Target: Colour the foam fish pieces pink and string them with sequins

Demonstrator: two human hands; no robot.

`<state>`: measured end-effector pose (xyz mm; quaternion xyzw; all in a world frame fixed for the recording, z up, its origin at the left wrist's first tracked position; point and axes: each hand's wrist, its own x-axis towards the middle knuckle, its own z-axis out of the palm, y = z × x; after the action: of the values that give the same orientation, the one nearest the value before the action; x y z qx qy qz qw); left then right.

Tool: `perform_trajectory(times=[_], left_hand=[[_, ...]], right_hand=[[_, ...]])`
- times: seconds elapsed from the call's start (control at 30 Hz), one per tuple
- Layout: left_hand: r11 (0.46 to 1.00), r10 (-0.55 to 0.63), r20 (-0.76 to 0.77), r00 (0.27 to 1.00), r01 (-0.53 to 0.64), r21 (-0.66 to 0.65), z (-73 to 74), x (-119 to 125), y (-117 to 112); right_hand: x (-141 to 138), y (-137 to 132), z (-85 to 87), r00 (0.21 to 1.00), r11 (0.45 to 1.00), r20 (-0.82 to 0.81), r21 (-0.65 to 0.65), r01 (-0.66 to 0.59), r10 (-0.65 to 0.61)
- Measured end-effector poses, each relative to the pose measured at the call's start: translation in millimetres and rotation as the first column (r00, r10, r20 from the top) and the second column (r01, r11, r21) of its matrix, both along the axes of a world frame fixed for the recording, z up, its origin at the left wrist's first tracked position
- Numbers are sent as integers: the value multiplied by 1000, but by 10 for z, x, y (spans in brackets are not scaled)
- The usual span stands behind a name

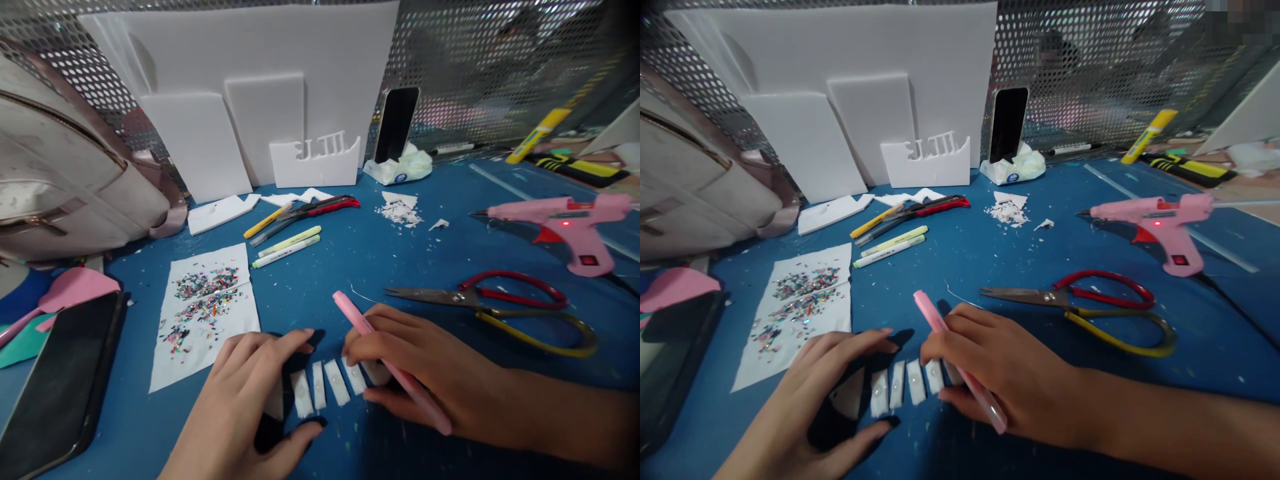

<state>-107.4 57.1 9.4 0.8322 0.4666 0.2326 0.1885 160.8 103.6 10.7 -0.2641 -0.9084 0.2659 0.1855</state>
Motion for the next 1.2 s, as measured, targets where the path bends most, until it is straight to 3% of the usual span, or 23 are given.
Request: perform_trajectory(times=[0.3,0.73,1.0,1.1,1.2], left_hand=[[999,10,29,1000,-9,-47,-31,134,9],[1000,5,14,1000,-5,-24,-44,145,20],[983,-109,28,994,103,152,43,-82,64],[939,-179,-89,980,197,283,90,-246,-5],[834,-266,-288,920,369,410,83,-369,-97]], right_hand=[[-11,9,58,1000,1000,-1,2,-6,6],[-6,-1,65,1000,1000,0,8,15,-15],[21,-19,77,997,997,14,35,75,-76],[36,-3,55,998,997,-5,39,59,-59],[38,13,63,999,998,-28,55,41,-40]])
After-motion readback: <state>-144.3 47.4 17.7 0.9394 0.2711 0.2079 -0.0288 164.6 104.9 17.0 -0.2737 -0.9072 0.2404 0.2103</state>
